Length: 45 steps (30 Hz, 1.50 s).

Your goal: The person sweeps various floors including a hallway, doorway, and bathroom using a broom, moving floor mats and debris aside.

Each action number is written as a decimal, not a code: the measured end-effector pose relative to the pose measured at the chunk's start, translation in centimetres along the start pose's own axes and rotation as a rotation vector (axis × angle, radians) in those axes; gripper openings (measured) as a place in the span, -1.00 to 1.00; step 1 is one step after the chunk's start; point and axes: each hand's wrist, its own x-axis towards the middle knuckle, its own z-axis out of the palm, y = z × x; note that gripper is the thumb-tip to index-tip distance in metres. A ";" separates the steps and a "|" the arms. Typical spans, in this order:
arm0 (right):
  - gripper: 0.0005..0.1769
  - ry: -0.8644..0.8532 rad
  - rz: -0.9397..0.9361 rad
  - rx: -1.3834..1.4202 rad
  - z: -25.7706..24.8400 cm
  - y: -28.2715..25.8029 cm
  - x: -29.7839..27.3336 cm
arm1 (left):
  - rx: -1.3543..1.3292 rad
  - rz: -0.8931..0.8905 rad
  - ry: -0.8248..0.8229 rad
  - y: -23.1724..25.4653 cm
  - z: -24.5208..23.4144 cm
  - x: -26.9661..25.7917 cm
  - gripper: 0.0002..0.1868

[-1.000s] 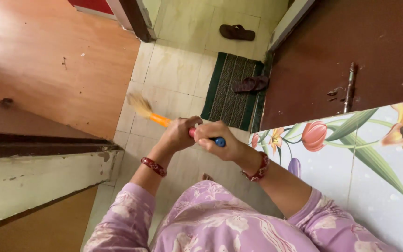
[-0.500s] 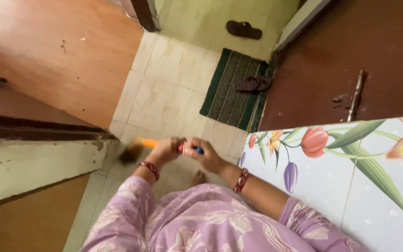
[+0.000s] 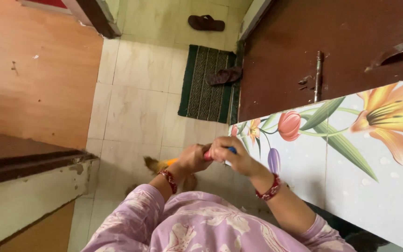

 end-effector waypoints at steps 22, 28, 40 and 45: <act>-0.69 0.465 0.062 0.058 17.7 5.4 18.2 | 0.007 -0.096 -0.497 -15.8 -20.2 -2.7 -0.66; -0.68 0.412 -0.214 -0.126 19.1 2.2 20.6 | 0.104 0.330 -0.192 -18.0 -25.5 1.5 -0.74; -0.81 0.896 0.208 -0.871 21.9 -1.2 9.6 | -0.300 0.649 -0.672 -7.4 -7.3 3.8 -0.80; -0.71 1.004 -0.006 -0.396 22.8 10.8 11.8 | 0.214 0.409 -0.834 -18.5 -8.5 0.9 -0.82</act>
